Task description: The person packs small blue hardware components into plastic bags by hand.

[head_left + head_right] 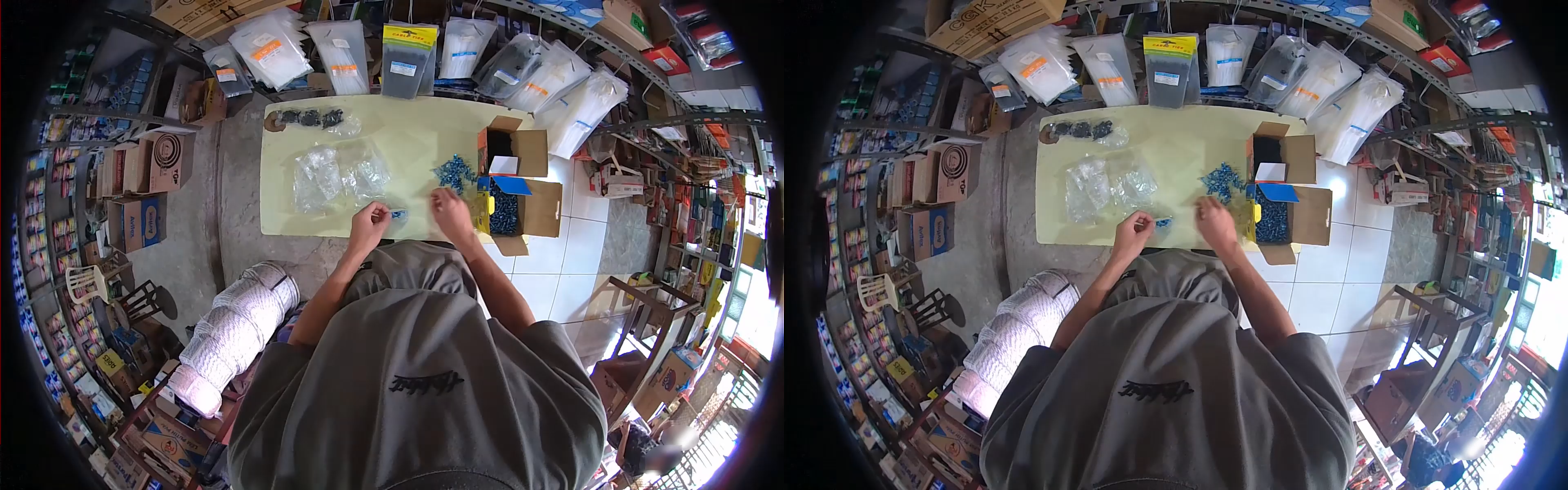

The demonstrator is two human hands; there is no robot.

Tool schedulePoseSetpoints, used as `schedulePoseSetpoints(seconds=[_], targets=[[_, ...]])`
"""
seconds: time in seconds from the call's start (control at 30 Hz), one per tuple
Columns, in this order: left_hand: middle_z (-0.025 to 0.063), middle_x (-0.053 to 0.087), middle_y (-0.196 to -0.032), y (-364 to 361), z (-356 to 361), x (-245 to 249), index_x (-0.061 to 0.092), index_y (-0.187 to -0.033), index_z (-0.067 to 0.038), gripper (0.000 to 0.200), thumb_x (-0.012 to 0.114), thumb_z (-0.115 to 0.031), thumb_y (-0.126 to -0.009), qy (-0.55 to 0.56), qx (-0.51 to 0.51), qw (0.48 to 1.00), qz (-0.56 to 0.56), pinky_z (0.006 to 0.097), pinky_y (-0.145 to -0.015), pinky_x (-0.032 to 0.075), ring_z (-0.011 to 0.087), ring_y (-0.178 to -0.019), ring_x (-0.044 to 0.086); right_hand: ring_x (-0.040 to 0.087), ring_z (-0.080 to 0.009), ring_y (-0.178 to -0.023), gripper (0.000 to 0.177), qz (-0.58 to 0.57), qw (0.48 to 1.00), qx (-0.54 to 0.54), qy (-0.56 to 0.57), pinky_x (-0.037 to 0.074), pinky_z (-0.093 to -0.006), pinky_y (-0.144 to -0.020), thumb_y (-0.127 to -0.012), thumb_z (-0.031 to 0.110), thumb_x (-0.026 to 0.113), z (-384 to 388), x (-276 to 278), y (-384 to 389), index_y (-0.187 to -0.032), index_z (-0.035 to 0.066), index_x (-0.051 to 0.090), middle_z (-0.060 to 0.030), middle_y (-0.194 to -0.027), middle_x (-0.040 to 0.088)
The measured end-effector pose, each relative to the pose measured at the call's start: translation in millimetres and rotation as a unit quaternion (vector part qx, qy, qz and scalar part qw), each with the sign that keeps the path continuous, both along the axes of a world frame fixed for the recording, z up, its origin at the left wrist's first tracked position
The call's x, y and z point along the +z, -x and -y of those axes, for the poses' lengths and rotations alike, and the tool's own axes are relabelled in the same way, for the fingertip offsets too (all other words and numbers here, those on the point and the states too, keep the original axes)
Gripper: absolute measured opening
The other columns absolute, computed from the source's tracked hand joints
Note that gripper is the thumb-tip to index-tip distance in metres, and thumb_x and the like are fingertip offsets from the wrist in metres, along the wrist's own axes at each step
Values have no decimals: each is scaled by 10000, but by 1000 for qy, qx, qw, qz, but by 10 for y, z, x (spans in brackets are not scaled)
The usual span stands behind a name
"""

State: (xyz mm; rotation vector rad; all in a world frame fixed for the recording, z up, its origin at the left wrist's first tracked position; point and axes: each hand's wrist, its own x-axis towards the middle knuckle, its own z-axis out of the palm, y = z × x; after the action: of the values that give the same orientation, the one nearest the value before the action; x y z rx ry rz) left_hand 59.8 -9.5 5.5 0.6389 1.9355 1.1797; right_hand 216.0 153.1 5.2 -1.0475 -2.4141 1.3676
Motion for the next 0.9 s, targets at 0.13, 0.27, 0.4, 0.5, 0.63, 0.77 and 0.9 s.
schedulePoseSetpoints(seconds=[0.13,0.27,0.4,0.5,0.63,0.77,0.9], targets=[[23,635,-764,-7,15,-47,618,-891,-18,88,668,-69,-839,-9,12,1000,14,241,-622,476,81,-676,575,616,-358,-879,117,91,981,2,-174,516,-460,-757,-840,91,573,-265,-560,-269,-943,46,608,-148,-955,614],[13,627,-760,-3,10,-69,615,-888,-15,88,671,-66,-842,-10,31,999,39,230,-611,468,71,-667,559,617,-357,-875,110,113,972,38,-202,528,-451,-746,-849,118,584,-338,-605,-252,-913,32,607,-146,-937,606],[12,624,-763,-7,24,-75,611,-890,-12,90,671,-63,-845,-13,37,998,54,223,-598,467,65,-660,558,624,-340,-863,130,152,960,48,-230,542,-441,-738,-843,141,595,-348,-596,-216,-913,32,611,-139,-944,601],[17,623,-761,-4,27,-79,609,-895,-11,93,668,-63,-846,-16,44,997,58,223,-593,473,64,-653,566,627,-338,-857,138,150,955,48,-253,545,-438,-734,-839,157,600,-359,-603,-212,-911,40,616,-134,-956,603],[26,626,-760,-6,31,-94,607,-900,-7,98,667,-63,-846,-17,47,996,69,227,-593,482,71,-652,578,621,-327,-890,136,191,954,53,-223,538,-435,-754,-834,166,604,-353,-465,-155,-896,46,616,-126,-941,602],[39,635,-774,3,38,-106,606,-920,2,111,663,-69,-856,-8,35,998,50,238,-609,497,90,-664,604,618,-299,-862,139,38,972,65,-223,524,-408,-739,-782,143,654,-182,11,54,-875,52,605,-103,-904,604],[45,638,-791,17,56,-127,604,-939,9,117,655,-67,-867,-5,22,999,47,246,-615,505,99,-673,619,616,-268,-821,187,-117,964,147,-186,511,-382,-729,-727,120,706,100,349,258,-873,67,601,-78,-856,603]])
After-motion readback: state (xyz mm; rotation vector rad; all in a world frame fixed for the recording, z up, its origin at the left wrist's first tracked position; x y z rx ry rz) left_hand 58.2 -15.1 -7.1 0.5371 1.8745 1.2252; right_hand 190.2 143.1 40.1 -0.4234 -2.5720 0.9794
